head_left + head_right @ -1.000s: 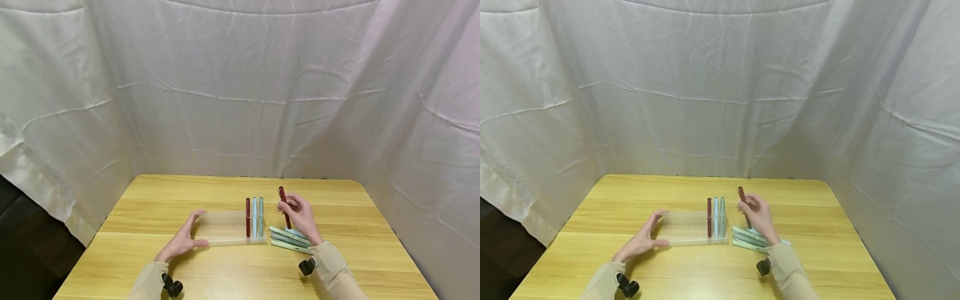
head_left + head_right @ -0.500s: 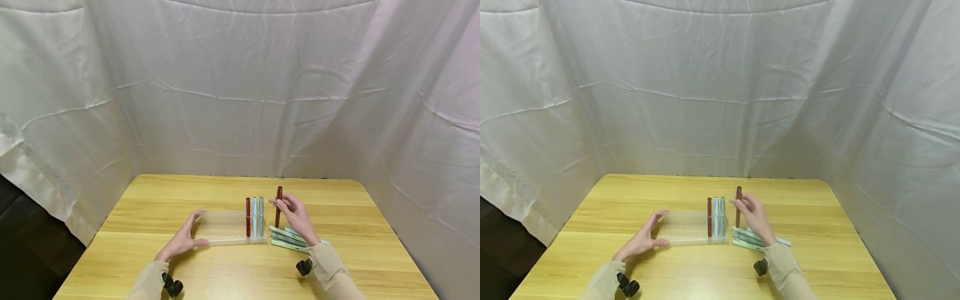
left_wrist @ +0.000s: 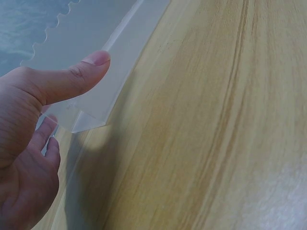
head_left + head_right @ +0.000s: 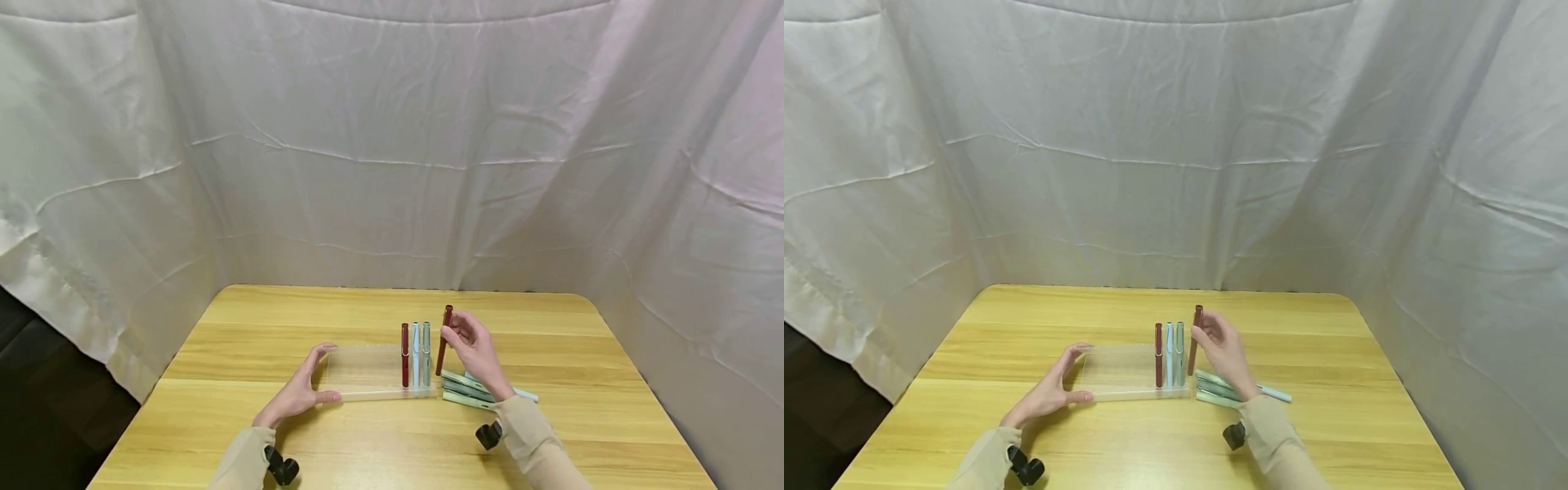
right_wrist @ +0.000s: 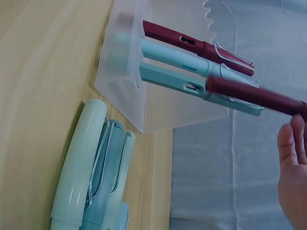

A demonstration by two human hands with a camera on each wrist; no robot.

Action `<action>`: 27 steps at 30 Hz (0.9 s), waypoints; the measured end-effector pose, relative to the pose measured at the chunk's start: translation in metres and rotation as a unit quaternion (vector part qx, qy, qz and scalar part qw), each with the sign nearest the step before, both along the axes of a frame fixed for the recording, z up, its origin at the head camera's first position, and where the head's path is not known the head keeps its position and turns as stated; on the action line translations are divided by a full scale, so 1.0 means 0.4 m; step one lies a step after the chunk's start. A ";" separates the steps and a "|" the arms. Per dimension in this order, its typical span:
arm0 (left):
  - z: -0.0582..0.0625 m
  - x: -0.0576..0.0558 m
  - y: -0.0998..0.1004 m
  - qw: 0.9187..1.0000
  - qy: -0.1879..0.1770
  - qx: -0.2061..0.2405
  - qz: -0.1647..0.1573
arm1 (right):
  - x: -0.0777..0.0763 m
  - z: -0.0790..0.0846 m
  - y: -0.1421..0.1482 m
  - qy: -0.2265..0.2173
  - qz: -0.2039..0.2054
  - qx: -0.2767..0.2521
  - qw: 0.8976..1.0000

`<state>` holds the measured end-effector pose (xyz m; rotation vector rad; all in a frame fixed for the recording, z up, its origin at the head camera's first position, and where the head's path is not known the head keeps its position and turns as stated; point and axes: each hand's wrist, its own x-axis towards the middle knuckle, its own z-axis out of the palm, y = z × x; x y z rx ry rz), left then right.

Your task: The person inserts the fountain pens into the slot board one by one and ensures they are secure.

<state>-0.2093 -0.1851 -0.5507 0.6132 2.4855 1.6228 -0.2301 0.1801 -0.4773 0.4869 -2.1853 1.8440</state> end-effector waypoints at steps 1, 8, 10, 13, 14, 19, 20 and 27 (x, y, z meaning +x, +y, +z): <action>0.000 0.000 0.000 1.000 0.001 0.000 0.000 | -0.001 0.000 -0.004 0.002 0.007 0.003 1.000; 0.000 0.002 0.001 1.000 0.009 -0.003 0.001 | -0.006 0.005 -0.029 0.038 0.058 0.036 0.997; 0.002 0.002 0.001 1.000 0.007 -0.002 0.002 | -0.007 0.007 -0.036 0.048 0.064 0.047 0.996; 0.003 0.003 0.002 1.000 0.003 -0.002 0.001 | -0.008 0.009 -0.048 0.048 0.053 0.070 0.995; 0.003 0.003 0.002 1.000 0.001 -0.001 0.001 | -0.008 0.009 -0.052 0.044 0.045 0.078 0.995; 0.001 0.003 0.002 1.000 -0.002 -0.001 0.000 | -0.009 0.014 -0.074 0.036 0.015 0.109 0.993; 0.000 0.003 0.001 1.000 -0.002 -0.001 0.000 | -0.009 0.016 -0.078 0.036 0.014 0.115 0.993; -0.001 0.000 0.000 1.000 0.007 0.001 -0.002 | -0.015 0.020 -0.108 0.035 0.013 0.120 0.992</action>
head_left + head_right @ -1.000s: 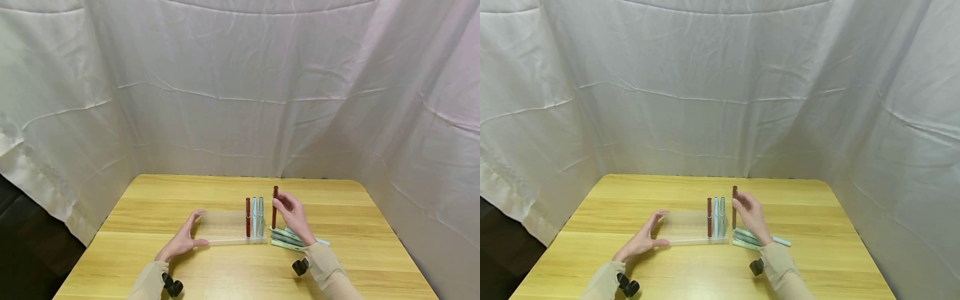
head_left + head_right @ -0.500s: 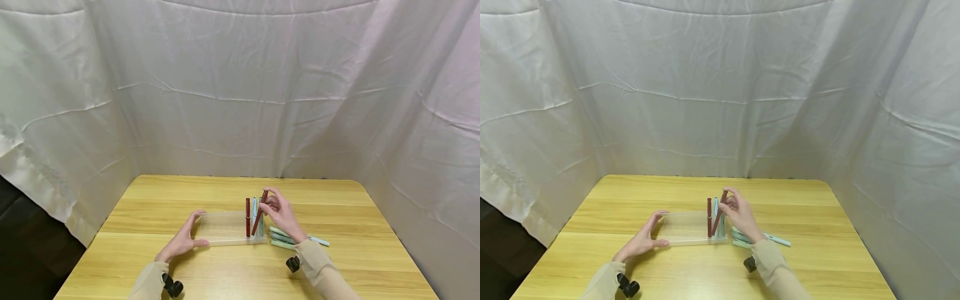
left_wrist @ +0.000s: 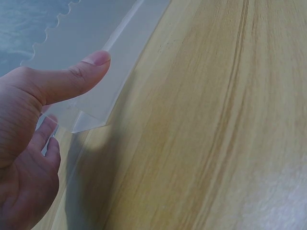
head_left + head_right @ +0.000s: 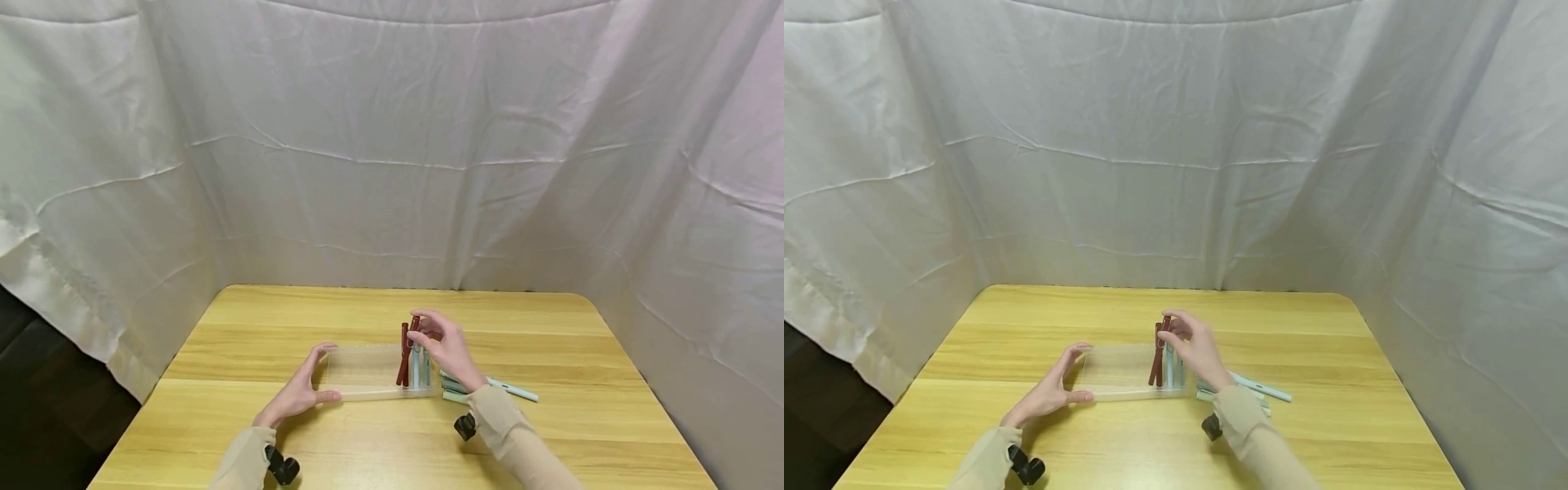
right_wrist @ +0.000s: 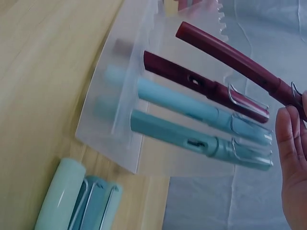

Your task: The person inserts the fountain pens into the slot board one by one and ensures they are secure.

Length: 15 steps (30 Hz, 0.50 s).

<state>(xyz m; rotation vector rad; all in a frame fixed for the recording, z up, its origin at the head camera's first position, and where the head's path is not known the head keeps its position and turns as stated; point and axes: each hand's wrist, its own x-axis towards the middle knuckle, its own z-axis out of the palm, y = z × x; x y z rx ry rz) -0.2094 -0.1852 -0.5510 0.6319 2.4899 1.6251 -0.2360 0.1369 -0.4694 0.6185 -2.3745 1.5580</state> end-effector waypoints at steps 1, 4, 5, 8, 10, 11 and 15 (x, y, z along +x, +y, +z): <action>0.000 0.000 0.000 1.000 0.000 0.000 0.001 | -0.001 -0.002 -0.005 0.003 0.001 -0.002 1.000; 0.001 0.000 0.001 1.000 -0.003 -0.002 0.003 | -0.007 -0.012 -0.017 0.012 0.008 -0.002 1.000; 0.002 0.000 0.001 1.000 -0.004 -0.003 0.004 | -0.008 -0.015 -0.020 0.014 0.009 0.001 1.000; 0.003 0.001 0.001 1.000 -0.006 -0.007 0.004 | -0.011 -0.025 -0.028 0.023 0.013 0.012 1.000; 0.003 0.002 0.001 1.000 -0.007 -0.008 0.004 | -0.012 -0.030 -0.033 0.031 0.012 0.023 0.999; 0.003 0.002 0.001 1.000 -0.008 -0.008 0.005 | -0.012 -0.031 -0.035 0.033 0.011 0.028 0.999; 0.005 0.003 0.001 1.000 -0.012 -0.007 0.005 | -0.013 -0.037 -0.041 0.042 0.003 0.044 0.998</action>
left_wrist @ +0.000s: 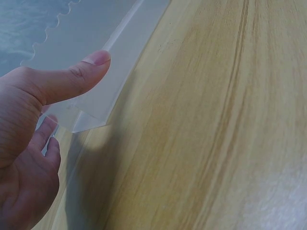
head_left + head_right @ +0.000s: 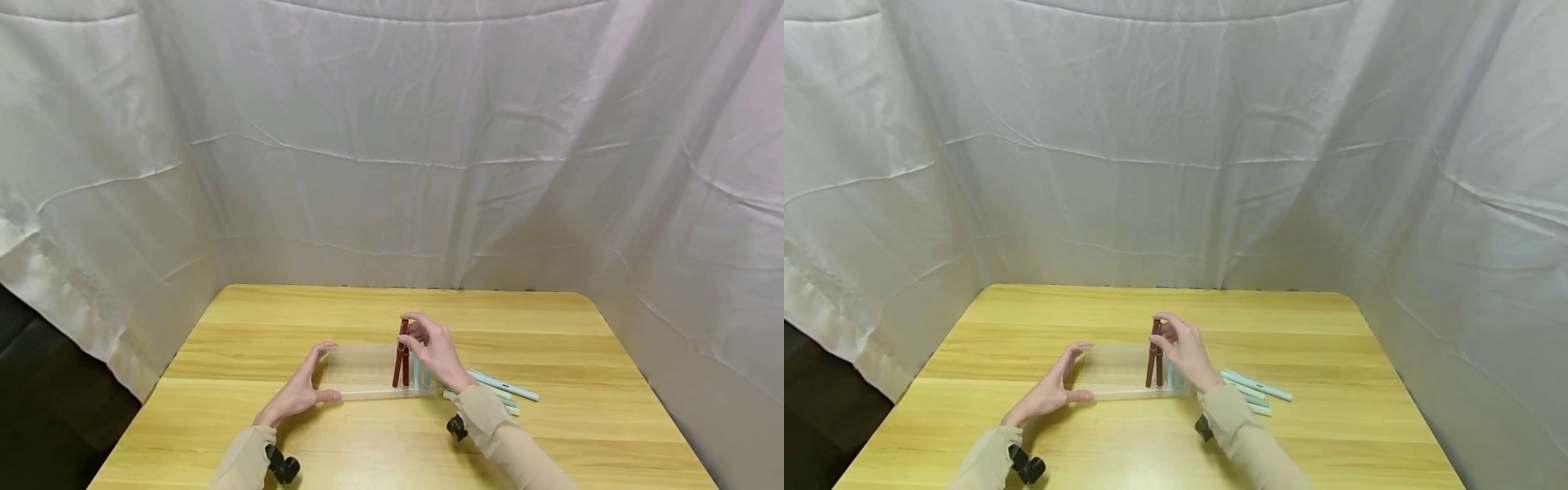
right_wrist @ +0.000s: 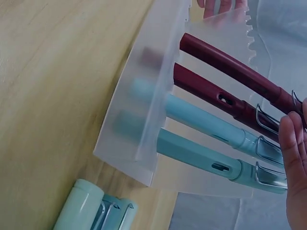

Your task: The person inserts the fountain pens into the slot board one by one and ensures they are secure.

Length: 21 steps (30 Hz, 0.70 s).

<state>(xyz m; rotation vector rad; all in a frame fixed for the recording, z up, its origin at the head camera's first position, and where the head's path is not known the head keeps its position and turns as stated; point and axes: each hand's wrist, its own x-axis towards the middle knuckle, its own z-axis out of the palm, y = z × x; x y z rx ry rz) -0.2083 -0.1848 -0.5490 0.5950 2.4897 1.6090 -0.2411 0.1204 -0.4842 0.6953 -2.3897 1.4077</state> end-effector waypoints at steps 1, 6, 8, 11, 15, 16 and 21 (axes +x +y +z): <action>0.000 0.000 0.000 1.000 -0.001 0.000 0.000 | 0.000 -0.001 -0.001 0.002 -0.003 0.002 1.000; 0.001 0.000 0.000 1.000 0.000 0.002 -0.002 | 0.000 -0.005 -0.007 0.013 -0.015 0.008 1.000; 0.001 -0.001 0.000 1.000 0.000 0.003 -0.002 | 0.000 -0.006 -0.010 0.026 -0.016 0.016 0.999; 0.001 -0.001 0.000 1.000 0.000 0.002 -0.002 | -0.001 -0.009 -0.014 0.044 -0.011 0.027 0.999; 0.002 -0.001 0.000 1.000 0.000 0.000 -0.003 | 0.003 -0.013 -0.015 0.040 0.005 0.034 0.999; 0.002 0.000 0.000 1.000 0.000 0.000 -0.003 | 0.004 -0.015 -0.015 0.036 0.008 0.036 0.999; 0.000 -0.001 0.000 1.000 0.001 0.001 -0.004 | 0.007 -0.022 -0.016 0.024 0.014 0.048 0.998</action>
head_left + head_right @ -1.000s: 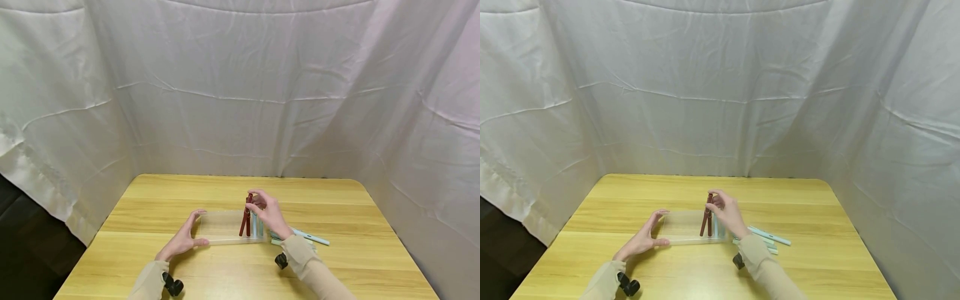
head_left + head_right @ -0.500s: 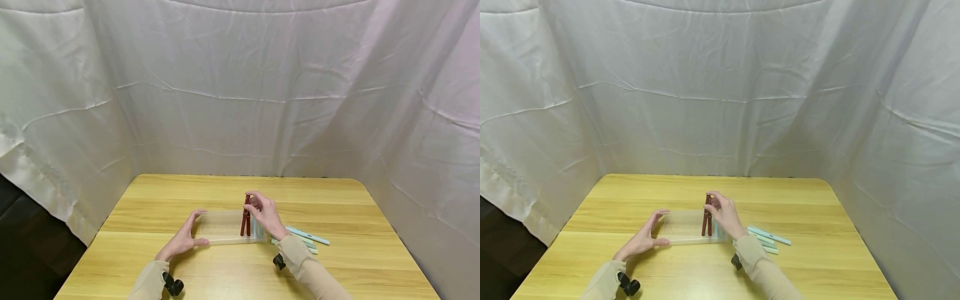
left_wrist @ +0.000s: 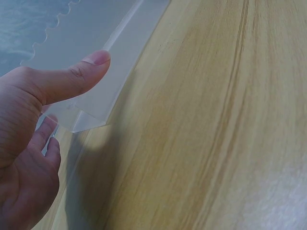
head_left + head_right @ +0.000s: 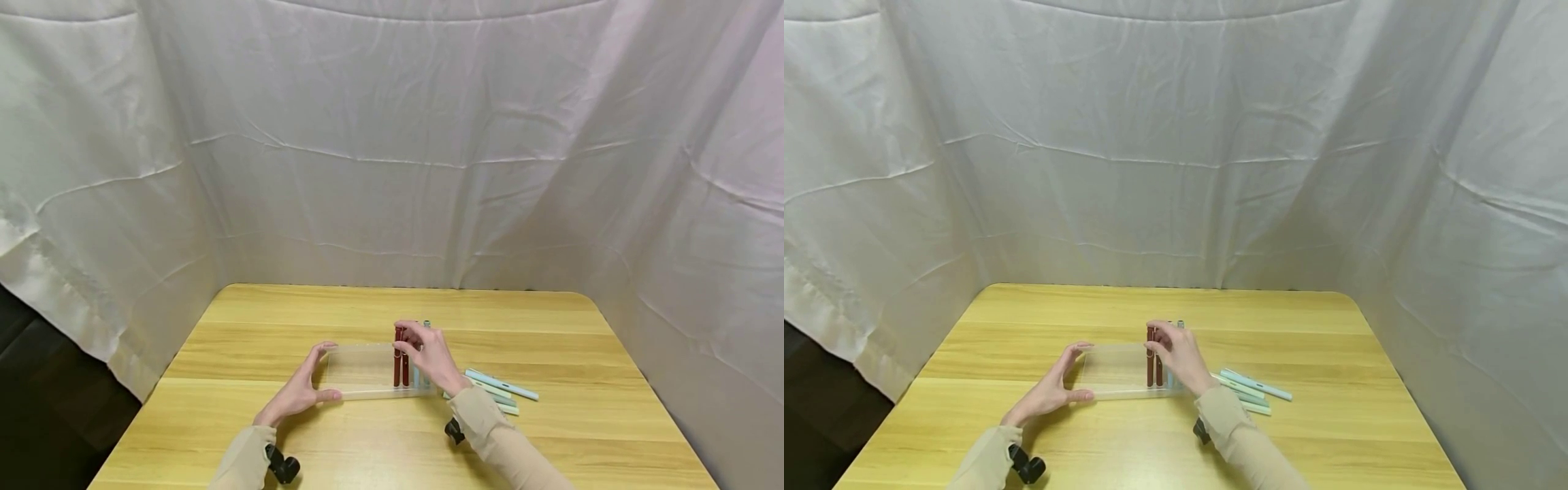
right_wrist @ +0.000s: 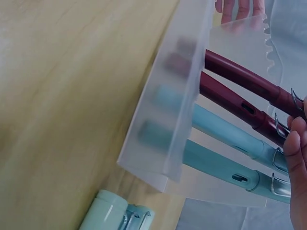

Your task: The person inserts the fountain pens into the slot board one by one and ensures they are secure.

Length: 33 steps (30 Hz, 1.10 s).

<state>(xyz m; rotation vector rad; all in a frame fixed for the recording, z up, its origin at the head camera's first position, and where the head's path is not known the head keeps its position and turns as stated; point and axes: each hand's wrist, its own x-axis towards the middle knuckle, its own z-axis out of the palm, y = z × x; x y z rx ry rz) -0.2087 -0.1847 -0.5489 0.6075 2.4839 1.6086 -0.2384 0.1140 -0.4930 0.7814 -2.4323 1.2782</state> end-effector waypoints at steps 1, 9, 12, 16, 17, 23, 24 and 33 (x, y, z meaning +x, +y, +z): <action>0.000 0.000 0.000 1.000 0.000 0.000 0.000 | 0.001 -0.001 0.000 0.001 0.001 0.001 1.000; 0.001 0.001 -0.001 1.000 -0.003 -0.001 0.002 | 0.005 -0.005 0.002 0.084 -0.008 0.035 0.996; 0.002 0.002 -0.001 1.000 -0.005 -0.003 0.002 | 0.004 -0.005 0.002 0.107 -0.022 0.062 0.992; 0.004 0.003 -0.001 1.000 -0.008 -0.002 0.002 | 0.004 0.004 -0.001 0.079 -0.037 0.100 0.991; 0.004 0.003 -0.001 1.000 -0.008 -0.002 0.002 | 0.004 0.007 -0.002 0.064 -0.040 0.108 0.991; 0.004 0.003 -0.001 1.000 -0.007 -0.003 0.001 | 0.004 0.015 -0.006 -0.002 -0.051 0.136 0.989; 0.004 0.003 -0.002 1.000 -0.008 -0.002 0.001 | 0.004 0.016 -0.007 -0.009 -0.051 0.136 0.989; 0.003 0.002 -0.001 1.000 -0.008 -0.002 0.001 | 0.003 0.019 -0.014 -0.056 -0.053 0.133 0.988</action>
